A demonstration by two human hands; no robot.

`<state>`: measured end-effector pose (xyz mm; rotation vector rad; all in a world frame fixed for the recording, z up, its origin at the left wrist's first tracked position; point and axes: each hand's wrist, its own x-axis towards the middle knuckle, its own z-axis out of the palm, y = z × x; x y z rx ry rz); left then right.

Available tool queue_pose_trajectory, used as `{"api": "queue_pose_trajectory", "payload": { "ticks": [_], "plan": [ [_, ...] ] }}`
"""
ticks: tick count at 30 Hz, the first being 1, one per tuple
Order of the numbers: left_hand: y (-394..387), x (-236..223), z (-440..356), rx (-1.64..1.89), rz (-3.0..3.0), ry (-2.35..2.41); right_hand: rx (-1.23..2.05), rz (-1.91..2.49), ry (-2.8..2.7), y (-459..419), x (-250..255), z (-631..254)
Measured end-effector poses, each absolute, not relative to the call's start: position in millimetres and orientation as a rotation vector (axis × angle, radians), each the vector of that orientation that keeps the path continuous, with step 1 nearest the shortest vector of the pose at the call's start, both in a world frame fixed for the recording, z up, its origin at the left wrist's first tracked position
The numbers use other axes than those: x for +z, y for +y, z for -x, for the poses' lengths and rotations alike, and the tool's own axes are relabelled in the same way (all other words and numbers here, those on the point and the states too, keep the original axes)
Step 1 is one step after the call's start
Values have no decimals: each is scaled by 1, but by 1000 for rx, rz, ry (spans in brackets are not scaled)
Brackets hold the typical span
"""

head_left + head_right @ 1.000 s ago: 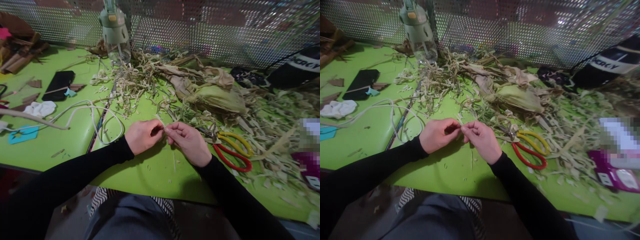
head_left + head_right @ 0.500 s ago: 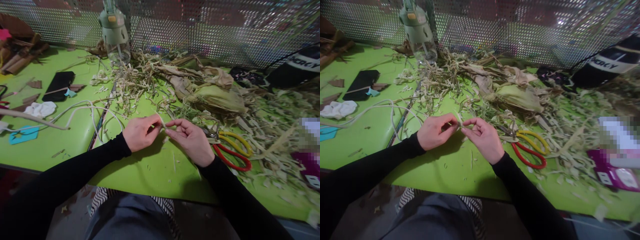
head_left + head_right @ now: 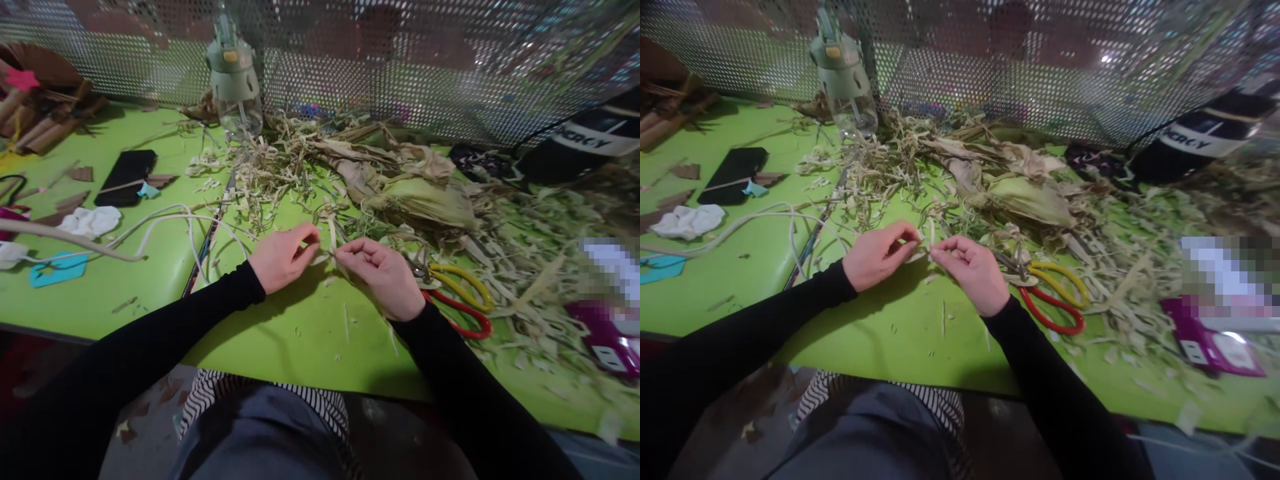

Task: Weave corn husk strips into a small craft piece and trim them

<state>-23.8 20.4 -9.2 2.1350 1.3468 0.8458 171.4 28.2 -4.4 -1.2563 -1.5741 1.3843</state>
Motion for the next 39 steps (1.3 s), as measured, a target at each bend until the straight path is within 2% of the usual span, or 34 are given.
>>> {"api": "queue_pose_trajectory", "payload": {
  "ticks": [4, 9, 14, 19, 23, 26, 32, 39],
  "plan": [
    [26, -11, 28, 1027, -2035, 1178, 1549, 1143, -1344, 29, 0, -170],
    [26, -9, 24, 1020, -2246, 1148, 1687, 1104, -1303, 27, 7, -167],
    [22, -7, 16, 939, -1819, 1040, 1682, 1116, -1304, 27, 9, -167],
    [20, -8, 8, 883, -1188, 933, 1532, 1119, -1362, 27, 6, -168],
    [19, -3, 7, 880, -962, 949, 1469, 1126, -1497, 27, 4, -170],
    [18, -3, 7, 895, -906, 943, 1380, 1154, -1602, 28, 5, -173],
    [18, -5, 7, 930, -883, 945, 752, 1212, -1903, 31, 5, -176],
    [18, -4, 8, 919, -903, 931, 784, 1247, -1907, 30, -2, -175]
  ]
}}
